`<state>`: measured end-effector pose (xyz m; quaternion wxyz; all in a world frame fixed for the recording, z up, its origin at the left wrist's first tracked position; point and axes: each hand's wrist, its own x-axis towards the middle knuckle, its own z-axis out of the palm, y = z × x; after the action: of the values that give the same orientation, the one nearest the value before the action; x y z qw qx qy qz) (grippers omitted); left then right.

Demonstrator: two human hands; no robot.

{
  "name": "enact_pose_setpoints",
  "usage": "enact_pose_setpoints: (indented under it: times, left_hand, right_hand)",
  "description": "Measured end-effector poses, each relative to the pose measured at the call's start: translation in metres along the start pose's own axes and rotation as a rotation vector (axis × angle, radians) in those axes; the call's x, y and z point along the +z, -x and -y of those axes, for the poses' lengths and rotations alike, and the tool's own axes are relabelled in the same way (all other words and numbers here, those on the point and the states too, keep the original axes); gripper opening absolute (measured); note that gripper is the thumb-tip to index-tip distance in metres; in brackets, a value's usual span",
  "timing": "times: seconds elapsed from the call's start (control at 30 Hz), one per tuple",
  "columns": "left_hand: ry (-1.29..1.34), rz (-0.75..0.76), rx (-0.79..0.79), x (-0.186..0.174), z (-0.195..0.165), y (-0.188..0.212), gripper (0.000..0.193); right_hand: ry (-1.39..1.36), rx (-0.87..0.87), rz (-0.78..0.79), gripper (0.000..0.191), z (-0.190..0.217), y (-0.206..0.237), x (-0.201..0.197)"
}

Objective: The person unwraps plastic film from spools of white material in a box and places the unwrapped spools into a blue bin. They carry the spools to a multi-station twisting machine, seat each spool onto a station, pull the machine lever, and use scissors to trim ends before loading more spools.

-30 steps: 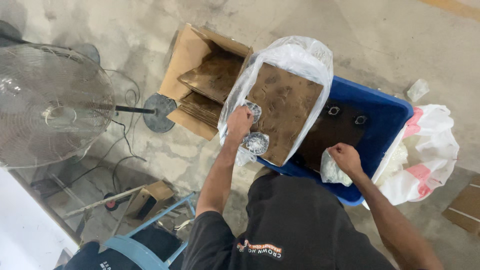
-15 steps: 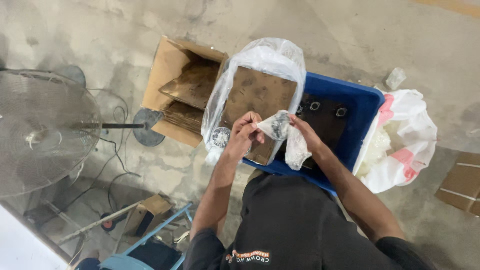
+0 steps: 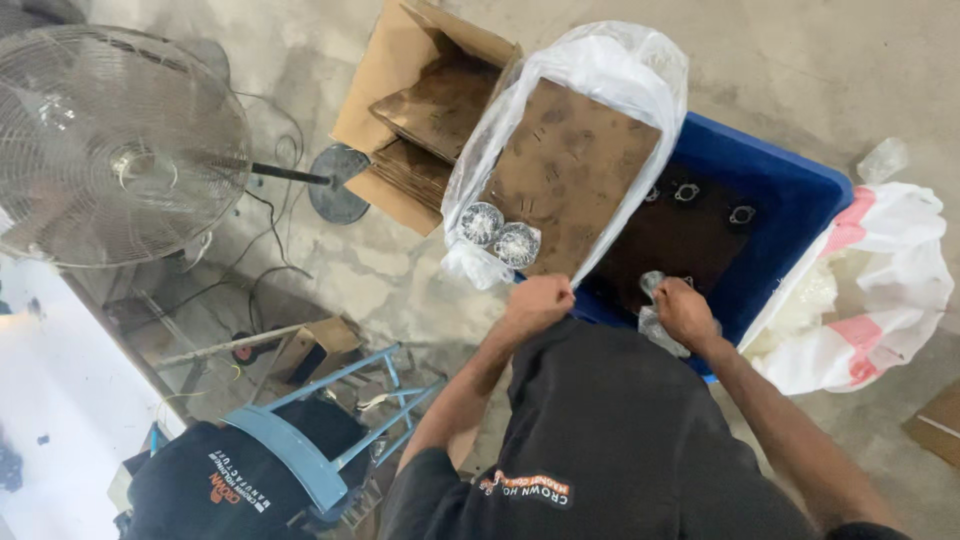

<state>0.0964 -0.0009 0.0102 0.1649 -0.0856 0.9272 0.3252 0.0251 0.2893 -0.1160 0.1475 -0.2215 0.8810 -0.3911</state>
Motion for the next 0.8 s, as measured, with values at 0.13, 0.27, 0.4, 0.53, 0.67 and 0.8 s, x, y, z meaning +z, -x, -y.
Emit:
enact_pose_setpoints:
  times: [0.13, 0.27, 0.4, 0.53, 0.67, 0.8]
  left_hand:
    - [-0.114, -0.456, -0.066, -0.025, 0.049, -0.002, 0.018]
    - [-0.260, -0.353, -0.001, -0.032, 0.071, -0.021, 0.021]
    - [-0.107, -0.243, -0.250, -0.029, 0.078, -0.042, 0.023]
    - [0.027, -0.320, -0.324, -0.023, 0.081, -0.049, 0.028]
    - [0.185, -0.440, -0.377, -0.016, 0.078, -0.048, 0.023]
    - [0.936, -0.380, -0.322, -0.024, 0.075, -0.035, 0.013]
  right_hand:
    - [0.010, 0.235, 0.036, 0.024, -0.007, -0.002, -0.013]
    - [0.023, 0.203, 0.305, 0.028, 0.013, -0.034, -0.039]
    - [-0.069, 0.256, 0.326, 0.029, 0.046, -0.059, -0.051]
    - [-0.353, 0.351, 0.308, 0.024, 0.073, -0.060, -0.042]
    - [-0.486, 0.356, 0.322, 0.023, 0.086, -0.049, -0.026]
    - [-0.559, 0.289, 0.281, 0.035, 0.094, -0.049, -0.018]
